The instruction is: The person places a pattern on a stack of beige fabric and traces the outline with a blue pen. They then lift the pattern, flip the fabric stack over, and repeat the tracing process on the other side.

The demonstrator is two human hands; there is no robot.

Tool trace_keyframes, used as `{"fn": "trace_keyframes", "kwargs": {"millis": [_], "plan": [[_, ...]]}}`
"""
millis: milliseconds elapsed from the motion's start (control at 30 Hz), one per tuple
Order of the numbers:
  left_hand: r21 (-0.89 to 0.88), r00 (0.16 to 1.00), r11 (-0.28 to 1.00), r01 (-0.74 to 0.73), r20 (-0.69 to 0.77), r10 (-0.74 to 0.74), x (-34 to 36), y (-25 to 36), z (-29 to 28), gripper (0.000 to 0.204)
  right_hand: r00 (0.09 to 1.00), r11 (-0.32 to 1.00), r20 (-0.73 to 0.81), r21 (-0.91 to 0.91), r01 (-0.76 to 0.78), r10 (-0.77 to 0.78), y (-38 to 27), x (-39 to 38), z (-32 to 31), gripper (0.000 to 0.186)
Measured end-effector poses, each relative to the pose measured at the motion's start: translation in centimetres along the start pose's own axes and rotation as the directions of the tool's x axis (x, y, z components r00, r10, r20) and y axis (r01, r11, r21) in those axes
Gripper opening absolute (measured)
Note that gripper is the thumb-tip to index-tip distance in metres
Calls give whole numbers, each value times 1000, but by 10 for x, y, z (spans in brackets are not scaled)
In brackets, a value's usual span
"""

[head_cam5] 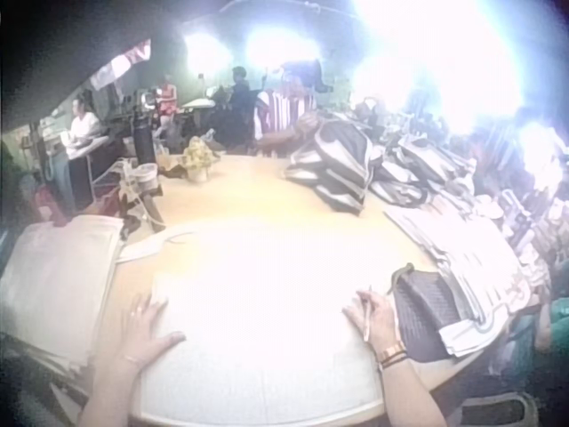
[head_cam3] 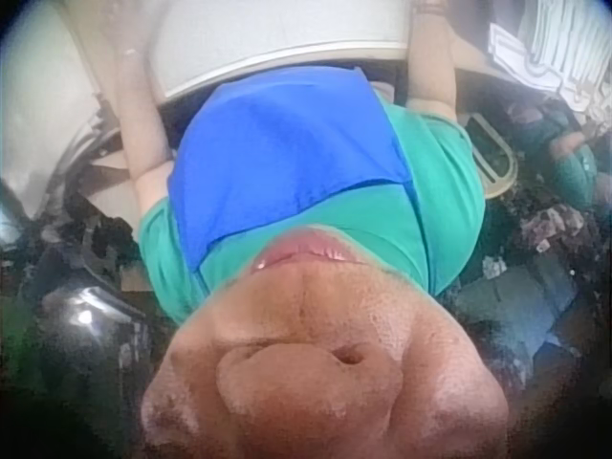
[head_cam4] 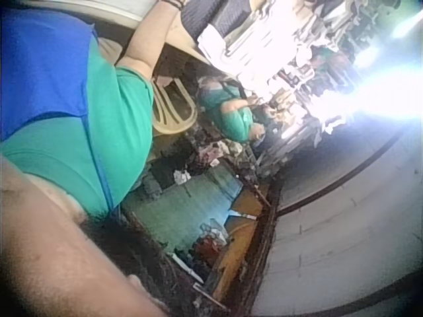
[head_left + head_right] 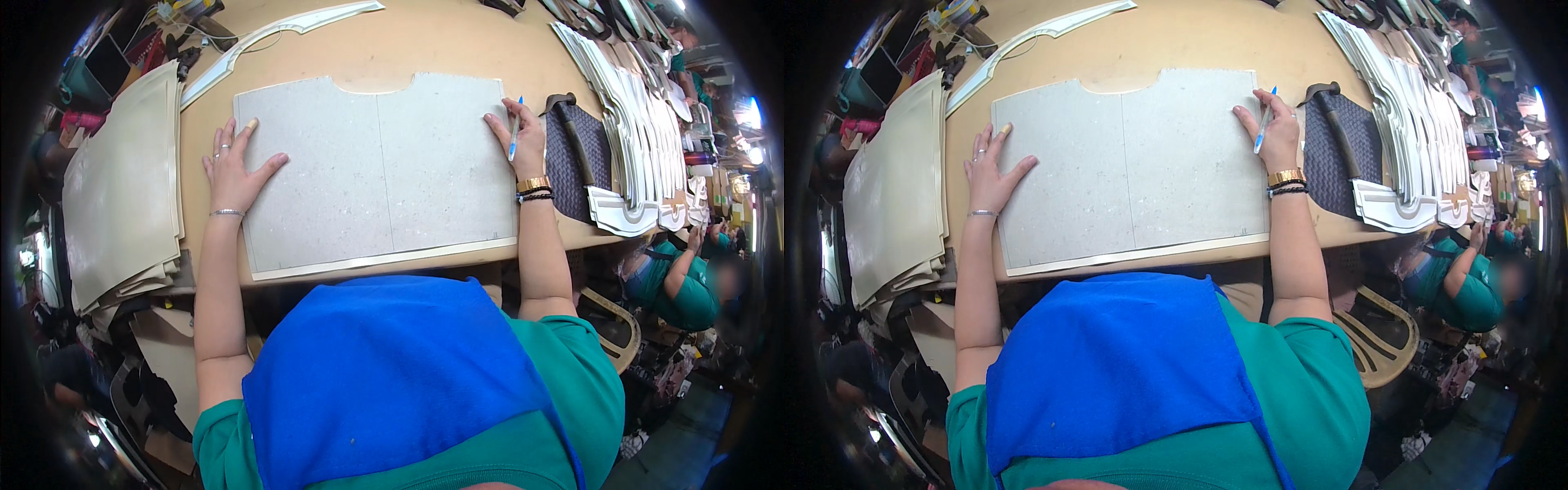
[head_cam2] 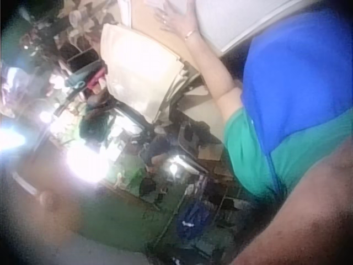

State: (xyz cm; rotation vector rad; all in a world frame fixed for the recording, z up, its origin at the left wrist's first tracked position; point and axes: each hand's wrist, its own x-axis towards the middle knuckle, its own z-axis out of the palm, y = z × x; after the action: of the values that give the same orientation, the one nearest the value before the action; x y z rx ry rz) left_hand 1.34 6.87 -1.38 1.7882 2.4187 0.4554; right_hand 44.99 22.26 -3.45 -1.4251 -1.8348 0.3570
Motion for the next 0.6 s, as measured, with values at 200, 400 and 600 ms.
{"fn": "trace_keyframes", "kwargs": {"millis": [200,400,600], "plan": [[12,1000,1000,-5,-8,5,-2,-2,2,82,998,994,9,-90,56,-56,-11,0,-2,45],[-21,1000,1000,7,-5,-7,-1,-2,2,83,997,991,21,-111,78,-76,-13,0,-3,42],[-57,1000,998,20,9,-19,-1,-2,-1,84,998,992,21,-112,54,-52,-14,-1,-3,42]]}}
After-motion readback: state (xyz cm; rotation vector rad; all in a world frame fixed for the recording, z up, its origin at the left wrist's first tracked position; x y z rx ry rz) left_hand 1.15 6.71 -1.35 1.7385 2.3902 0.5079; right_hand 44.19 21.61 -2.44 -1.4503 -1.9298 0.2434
